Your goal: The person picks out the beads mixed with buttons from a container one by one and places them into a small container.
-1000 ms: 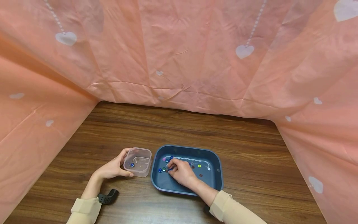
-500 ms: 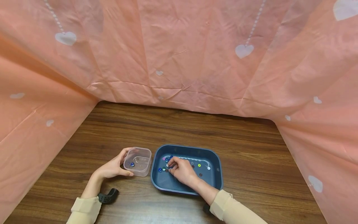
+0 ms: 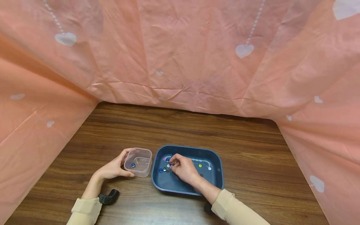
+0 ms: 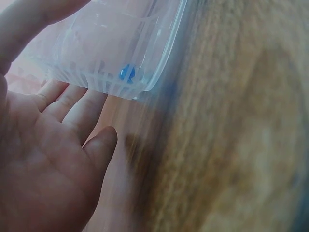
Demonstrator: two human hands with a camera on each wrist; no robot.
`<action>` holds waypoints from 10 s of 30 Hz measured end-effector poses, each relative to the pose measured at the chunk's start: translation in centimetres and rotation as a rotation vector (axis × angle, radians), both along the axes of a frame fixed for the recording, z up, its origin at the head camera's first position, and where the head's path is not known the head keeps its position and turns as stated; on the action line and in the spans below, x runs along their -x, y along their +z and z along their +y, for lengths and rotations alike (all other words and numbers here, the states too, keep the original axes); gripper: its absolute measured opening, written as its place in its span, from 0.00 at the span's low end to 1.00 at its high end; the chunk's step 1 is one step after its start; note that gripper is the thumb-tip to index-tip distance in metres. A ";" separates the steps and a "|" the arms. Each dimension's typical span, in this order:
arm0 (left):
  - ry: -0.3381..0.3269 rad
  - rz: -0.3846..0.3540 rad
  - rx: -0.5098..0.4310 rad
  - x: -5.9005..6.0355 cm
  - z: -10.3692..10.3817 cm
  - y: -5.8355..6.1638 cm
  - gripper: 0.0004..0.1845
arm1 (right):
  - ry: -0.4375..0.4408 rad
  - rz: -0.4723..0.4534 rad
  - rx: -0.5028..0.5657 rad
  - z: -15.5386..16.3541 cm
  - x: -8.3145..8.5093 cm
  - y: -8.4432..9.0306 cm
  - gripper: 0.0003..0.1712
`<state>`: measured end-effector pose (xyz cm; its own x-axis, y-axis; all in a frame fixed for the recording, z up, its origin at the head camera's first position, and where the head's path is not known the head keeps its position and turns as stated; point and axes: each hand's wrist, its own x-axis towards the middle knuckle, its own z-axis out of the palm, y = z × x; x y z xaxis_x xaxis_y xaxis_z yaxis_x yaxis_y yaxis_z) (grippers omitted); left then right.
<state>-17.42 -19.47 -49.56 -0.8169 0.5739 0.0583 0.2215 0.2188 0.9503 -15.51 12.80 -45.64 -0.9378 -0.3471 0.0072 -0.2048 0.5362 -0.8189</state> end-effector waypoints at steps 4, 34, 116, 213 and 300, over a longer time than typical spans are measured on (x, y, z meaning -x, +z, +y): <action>0.001 -0.001 0.003 -0.1 -0.1 0.0 0.48 | -0.002 0.003 0.005 0.0 0.1 0.2 0.07; 0.003 -0.001 0.010 -0.2 0.0 0.2 0.51 | -0.091 0.002 0.045 0.2 0.3 1.9 0.08; 0.018 0.030 0.062 0.1 -0.2 0.2 0.48 | -0.101 -0.044 0.224 -1.1 -0.1 6.7 0.11; 0.020 -0.020 0.072 0.1 -0.1 0.5 0.49 | 0.066 0.082 0.244 -8.3 1.5 8.3 0.09; 0.030 -0.026 0.100 0.1 -0.1 0.8 0.49 | -0.008 0.049 0.275 -7.6 1.8 8.3 0.11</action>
<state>-17.55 -19.54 -48.72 -0.8344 0.5508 -0.0195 0.1892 0.3195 0.9285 -17.29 5.24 -37.32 -0.9368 -0.3183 0.1451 -0.2440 0.2971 -0.9231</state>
